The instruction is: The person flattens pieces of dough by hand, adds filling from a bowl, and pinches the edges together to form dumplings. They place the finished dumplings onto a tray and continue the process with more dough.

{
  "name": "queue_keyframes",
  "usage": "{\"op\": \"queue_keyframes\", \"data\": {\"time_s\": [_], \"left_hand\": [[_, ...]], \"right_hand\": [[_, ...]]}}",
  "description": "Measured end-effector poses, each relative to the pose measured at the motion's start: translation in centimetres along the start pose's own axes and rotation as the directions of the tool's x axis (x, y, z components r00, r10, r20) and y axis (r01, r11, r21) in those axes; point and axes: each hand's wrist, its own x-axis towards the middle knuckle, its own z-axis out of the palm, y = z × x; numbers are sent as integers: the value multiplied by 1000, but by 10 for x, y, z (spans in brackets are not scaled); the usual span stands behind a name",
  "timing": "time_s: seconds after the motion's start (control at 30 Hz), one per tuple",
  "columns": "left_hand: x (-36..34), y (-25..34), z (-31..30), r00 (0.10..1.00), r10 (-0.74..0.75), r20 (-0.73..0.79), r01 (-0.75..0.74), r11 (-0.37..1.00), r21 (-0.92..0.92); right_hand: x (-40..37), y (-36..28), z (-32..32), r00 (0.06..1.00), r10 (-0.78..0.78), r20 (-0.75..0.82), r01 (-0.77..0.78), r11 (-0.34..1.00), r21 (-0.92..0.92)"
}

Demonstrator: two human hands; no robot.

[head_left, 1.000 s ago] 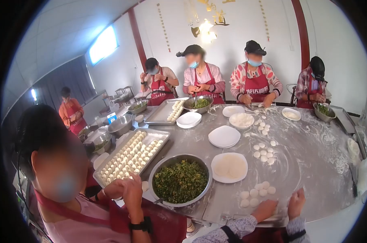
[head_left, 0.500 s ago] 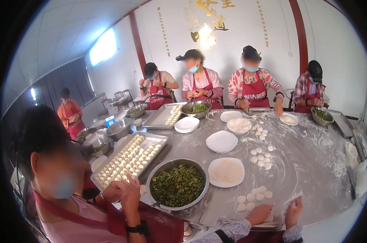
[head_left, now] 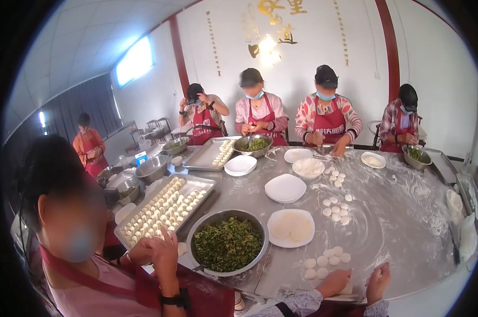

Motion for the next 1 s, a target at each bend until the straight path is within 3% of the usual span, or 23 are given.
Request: {"op": "queue_keyframes", "data": {"time_s": [0.03, 0.1, 0.2, 0.27, 0.37, 0.43, 0.47, 0.5, 0.57, 0.67, 0.77, 0.83, 0.87, 0.9, 0.93, 0.97, 1.0], "left_hand": [[-3, 2, -1, 997, -60, 39, 60, 998, 2], [-5, 17, -2, 998, -49, 39, 50, 999, -22], [3, 27, 4, 999, -12, -42, 10, 999, -46], [4, 21, 5, 995, 2, -104, -8, 999, -51], [2, 5, 5, 998, 55, 21, -55, 998, 23], [-2, 1, -2, 1000, -15, 21, 16, 1000, -21], [-2, 1, -3, 999, -21, 35, 22, 1000, -20], [-3, 5, -1, 999, -34, 23, 35, 998, -56], [-4, 14, 3, 999, -49, 21, 50, 994, -93], [0, 24, 5, 998, -54, -30, 55, 998, 17], [2, 7, 6, 998, -11, 66, 9, 999, 32], [-11, -10, 3, 988, 125, 92, -134, 986, 95], [-14, -26, 8, 976, 216, -8, -213, 968, 132], [-16, -44, 16, 948, 304, -98, -286, 944, 163], [-10, -45, 12, 996, 74, 56, -81, 988, 131], [-15, -37, 6, 990, 132, -59, -125, 986, 109], [-8, -13, -17, 983, -55, 177, 32, 991, 132]], "right_hand": [[4, 1, 4, 1000, 16, 0, -16, 1000, -4], [25, 5, 21, 972, -228, -59, 212, 956, -200], [47, 6, 43, 941, -335, -58, 313, 921, -233], [43, 19, 38, 937, -339, -88, 307, 917, -255], [19, 2, 13, 954, -286, -88, 259, 937, -235], [2, 7, 1, 1000, -15, -16, 15, 1000, 24], [6, 29, 2, 990, -130, -56, 128, 991, -47], [10, 30, 9, 992, -110, -57, 107, 993, -51], [31, 14, 24, 953, -298, -63, 277, 935, -223], [44, 5, 39, 961, -273, -50, 258, 944, -205], [28, 4, 22, 978, -204, -42, 194, 965, -176], [16, 15, 10, 984, -175, -37, 168, 976, -139], [4, 24, -1, 989, -142, -40, 137, 986, -97], [-2, 27, -6, 977, -213, -24, 209, 972, -108], [-2, 22, -7, 962, -273, -6, 270, 954, -129], [0, 7, -2, 979, -203, -13, 200, 972, -126], [10, 10, 2, 861, -509, 10, 498, 838, -222]]}}
